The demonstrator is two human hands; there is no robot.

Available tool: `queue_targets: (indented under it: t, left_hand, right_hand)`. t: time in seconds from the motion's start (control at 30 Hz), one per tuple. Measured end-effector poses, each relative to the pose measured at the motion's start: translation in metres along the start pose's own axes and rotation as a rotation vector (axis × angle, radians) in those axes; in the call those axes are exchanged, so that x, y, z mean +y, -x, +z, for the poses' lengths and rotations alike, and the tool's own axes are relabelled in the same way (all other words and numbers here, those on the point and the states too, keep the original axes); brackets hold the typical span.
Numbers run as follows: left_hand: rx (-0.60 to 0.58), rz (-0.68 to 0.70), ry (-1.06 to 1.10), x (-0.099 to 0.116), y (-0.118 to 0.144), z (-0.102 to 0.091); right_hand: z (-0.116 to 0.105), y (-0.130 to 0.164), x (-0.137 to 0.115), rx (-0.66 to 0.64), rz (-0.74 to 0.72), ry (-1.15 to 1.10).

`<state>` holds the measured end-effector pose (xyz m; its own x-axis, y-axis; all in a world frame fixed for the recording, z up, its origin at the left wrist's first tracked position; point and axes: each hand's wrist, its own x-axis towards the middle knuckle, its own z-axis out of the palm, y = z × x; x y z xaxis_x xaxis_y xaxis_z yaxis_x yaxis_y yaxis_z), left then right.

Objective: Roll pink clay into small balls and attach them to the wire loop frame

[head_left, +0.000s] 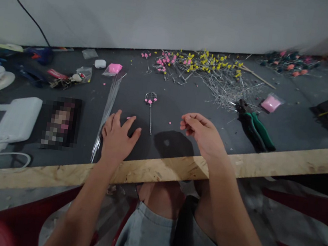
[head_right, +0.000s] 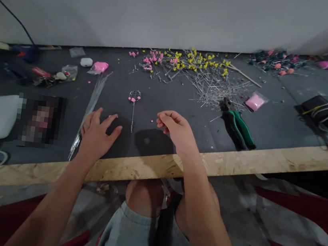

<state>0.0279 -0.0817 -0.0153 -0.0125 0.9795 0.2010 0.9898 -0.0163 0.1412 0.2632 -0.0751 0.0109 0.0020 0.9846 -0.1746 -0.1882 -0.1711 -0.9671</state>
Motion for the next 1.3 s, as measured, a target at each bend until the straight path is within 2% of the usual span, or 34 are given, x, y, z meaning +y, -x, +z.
queue_targets:
  t: [0.13, 0.57, 0.8, 1.07, 1.3]
  left_hand:
    - [-0.018, 0.026, -0.001, 0.0003, 0.0001, -0.001]
    - [0.009, -0.017, 0.002, 0.0009, -0.0006, 0.001]
    - [0.057, -0.042, 0.082, -0.0013, -0.002, 0.002]
    - [0.028, 0.006, 0.049, -0.0017, -0.0016, 0.0038]
    - [0.062, -0.018, 0.129, -0.0059, -0.0042, 0.0053]
  right_hand:
    - [0.0005, -0.0001, 0.0003, -0.009, -0.002, -0.011]
    - [-0.0004, -0.0002, 0.0008, -0.009, 0.002, -0.038]
    - [-0.0005, -0.0004, 0.001, -0.016, 0.003, -0.039]
    - [0.0018, -0.0005, 0.0, -0.02, 0.006, -0.043]
    - [0.0019, 0.0, 0.0002, -0.02, 0.004, -0.046]
